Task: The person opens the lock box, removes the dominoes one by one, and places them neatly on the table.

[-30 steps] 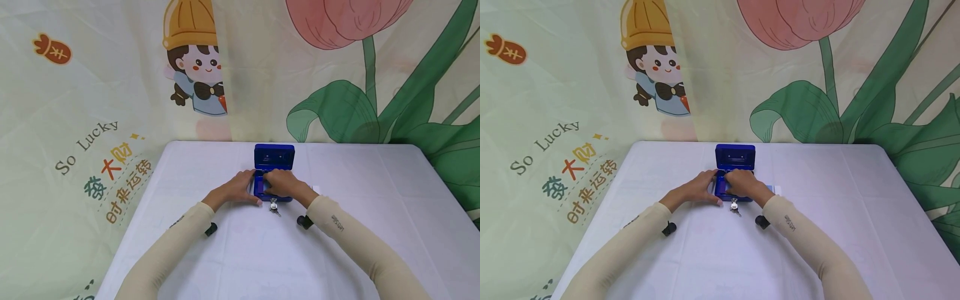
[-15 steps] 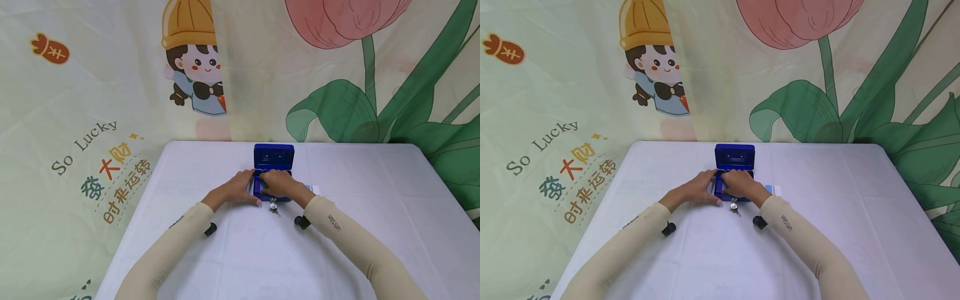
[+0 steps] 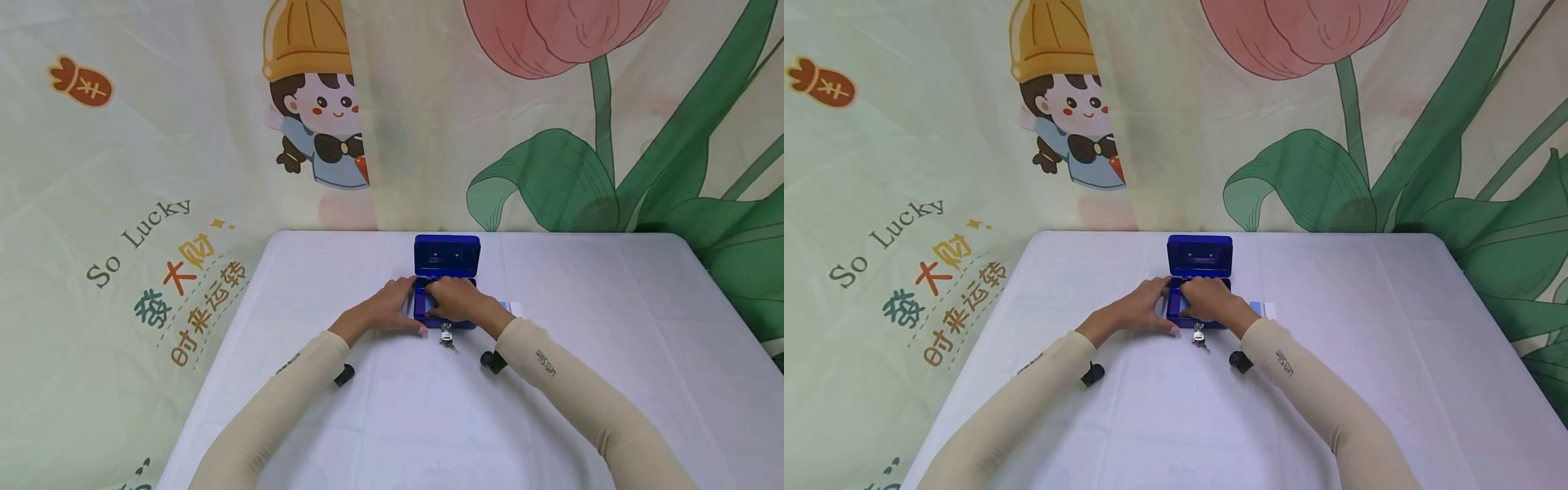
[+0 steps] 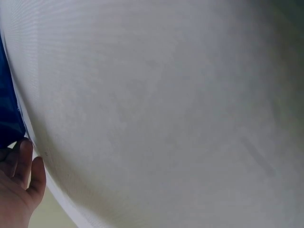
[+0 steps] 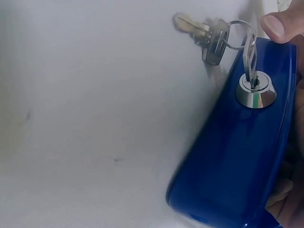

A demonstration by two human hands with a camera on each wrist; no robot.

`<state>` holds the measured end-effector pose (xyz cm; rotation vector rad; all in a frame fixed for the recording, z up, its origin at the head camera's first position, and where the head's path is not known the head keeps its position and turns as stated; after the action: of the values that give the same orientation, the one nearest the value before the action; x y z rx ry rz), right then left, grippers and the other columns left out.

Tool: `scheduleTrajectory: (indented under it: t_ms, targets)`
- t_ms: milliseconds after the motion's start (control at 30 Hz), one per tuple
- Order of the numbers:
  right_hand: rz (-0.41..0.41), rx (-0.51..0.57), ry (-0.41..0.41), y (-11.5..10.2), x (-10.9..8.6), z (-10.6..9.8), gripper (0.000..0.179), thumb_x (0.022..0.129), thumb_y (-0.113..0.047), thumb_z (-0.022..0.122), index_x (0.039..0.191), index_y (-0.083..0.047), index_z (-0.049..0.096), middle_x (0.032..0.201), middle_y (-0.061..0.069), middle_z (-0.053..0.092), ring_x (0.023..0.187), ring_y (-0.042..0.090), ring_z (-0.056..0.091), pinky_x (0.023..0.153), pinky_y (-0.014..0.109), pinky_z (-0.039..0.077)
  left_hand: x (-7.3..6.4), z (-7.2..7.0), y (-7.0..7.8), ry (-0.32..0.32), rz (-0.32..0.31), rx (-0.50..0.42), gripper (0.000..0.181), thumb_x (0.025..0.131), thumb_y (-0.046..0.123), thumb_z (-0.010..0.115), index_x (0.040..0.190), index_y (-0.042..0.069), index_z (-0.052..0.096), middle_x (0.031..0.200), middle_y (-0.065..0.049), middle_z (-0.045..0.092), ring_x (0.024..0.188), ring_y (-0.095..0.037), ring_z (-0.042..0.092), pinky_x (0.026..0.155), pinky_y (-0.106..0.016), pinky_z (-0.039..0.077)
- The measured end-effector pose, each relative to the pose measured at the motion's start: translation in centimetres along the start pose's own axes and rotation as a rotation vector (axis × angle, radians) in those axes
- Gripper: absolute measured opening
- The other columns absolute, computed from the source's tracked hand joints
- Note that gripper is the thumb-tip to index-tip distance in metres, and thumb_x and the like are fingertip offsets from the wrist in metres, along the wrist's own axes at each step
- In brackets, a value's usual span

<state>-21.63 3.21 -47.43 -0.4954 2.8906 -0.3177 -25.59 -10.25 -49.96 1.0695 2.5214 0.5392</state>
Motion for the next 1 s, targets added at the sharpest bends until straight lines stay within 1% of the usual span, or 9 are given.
scheduleTrajectory:
  t_ms: [133, 333, 433, 567, 633, 867, 933, 1000]
  targets:
    - [-0.011, -0.012, -0.005, 0.0, -0.1, 0.0, 0.048, 0.09, -0.035, 0.077, 0.128, -0.008, 0.067, 0.12, 0.011, 0.072, 0.107, 0.028, 0.069, 0.101, 0.052, 0.051, -0.1, 0.0, 0.0, -0.002, -0.007, -0.003, 0.123, 0.071, 0.06, 0.085, 0.16, 0.006, 0.019, 0.154, -0.016, 0.041, 0.141, -0.032, 0.039, 0.119, -0.047, 0.031]
    - [-0.021, -0.035, -0.002, 0.0, -0.3, -0.2, 0.049, 0.09, -0.035, 0.077, 0.129, -0.007, 0.067, 0.122, 0.012, 0.071, 0.111, 0.029, 0.069, 0.101, 0.05, 0.052, -0.1, -0.1, 0.1, 0.002, 0.005, -0.014, 0.122, 0.07, 0.059, 0.086, 0.16, 0.008, 0.02, 0.152, -0.016, 0.043, 0.14, -0.032, 0.04, 0.119, -0.048, 0.032]
    - [-0.019, -0.04, -0.001, 0.1, -0.4, -0.3, 0.049, 0.089, -0.034, 0.077, 0.128, -0.006, 0.067, 0.121, 0.012, 0.072, 0.109, 0.029, 0.07, 0.099, 0.049, 0.053, -0.1, -0.2, 0.1, 0.003, 0.01, -0.017, 0.121, 0.07, 0.058, 0.086, 0.159, 0.008, 0.021, 0.151, -0.015, 0.043, 0.14, -0.032, 0.04, 0.119, -0.048, 0.032]
    - [-0.024, -0.039, 0.001, 0.2, -0.6, -0.4, 0.047, 0.089, -0.033, 0.078, 0.126, -0.005, 0.068, 0.117, 0.012, 0.073, 0.101, 0.025, 0.071, 0.096, 0.046, 0.055, -0.1, -0.1, 0.1, 0.005, 0.007, -0.015, 0.121, 0.07, 0.059, 0.086, 0.159, 0.009, 0.021, 0.15, -0.015, 0.045, 0.139, -0.032, 0.041, 0.118, -0.048, 0.033]
    - [-0.024, -0.033, -0.001, 0.3, -0.7, -0.5, 0.047, 0.089, -0.032, 0.078, 0.126, -0.005, 0.068, 0.117, 0.012, 0.073, 0.099, 0.025, 0.071, 0.096, 0.045, 0.056, -0.1, -0.1, 0.1, 0.004, 0.003, -0.017, 0.121, 0.07, 0.06, 0.086, 0.159, 0.009, 0.021, 0.15, -0.015, 0.045, 0.139, -0.031, 0.041, 0.118, -0.048, 0.033]
    - [-0.014, -0.003, 0.004, 0.6, -1.2, -1.0, 0.049, 0.089, -0.033, 0.078, 0.128, -0.005, 0.067, 0.119, 0.012, 0.073, 0.103, 0.028, 0.071, 0.097, 0.046, 0.055, -0.1, -0.1, 0.1, 0.014, 0.017, -0.007, 0.121, 0.069, 0.059, 0.086, 0.159, 0.009, 0.023, 0.148, -0.015, 0.046, 0.137, -0.032, 0.043, 0.117, -0.047, 0.034]
    - [-0.014, -0.003, 0.002, 0.7, -1.2, -1.1, 0.048, 0.089, -0.033, 0.078, 0.126, -0.005, 0.067, 0.11, 0.01, 0.075, 0.096, 0.025, 0.071, 0.092, 0.043, 0.057, 0.0, -0.1, 0.1, 0.015, 0.018, -0.004, 0.12, 0.069, 0.059, 0.086, 0.159, 0.009, 0.023, 0.148, -0.015, 0.046, 0.138, -0.032, 0.042, 0.118, -0.047, 0.034]
    - [-0.014, -0.008, -0.001, 0.8, -1.3, -1.3, 0.046, 0.089, -0.034, 0.078, 0.124, -0.005, 0.068, 0.098, 0.006, 0.074, 0.086, 0.021, 0.068, 0.084, 0.038, 0.059, 0.1, -0.1, 0.1, 0.014, 0.016, -0.001, 0.121, 0.069, 0.06, 0.086, 0.159, 0.009, 0.023, 0.149, -0.014, 0.046, 0.139, -0.031, 0.041, 0.118, -0.047, 0.033]
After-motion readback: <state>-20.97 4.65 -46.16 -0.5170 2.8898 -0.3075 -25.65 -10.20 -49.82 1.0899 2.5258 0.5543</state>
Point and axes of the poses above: each hand's wrist, its own x-axis towards the middle knuckle, its own z-axis out of the palm, y = z × x, the point moved 5 cm from there along x, towards the middle knuckle
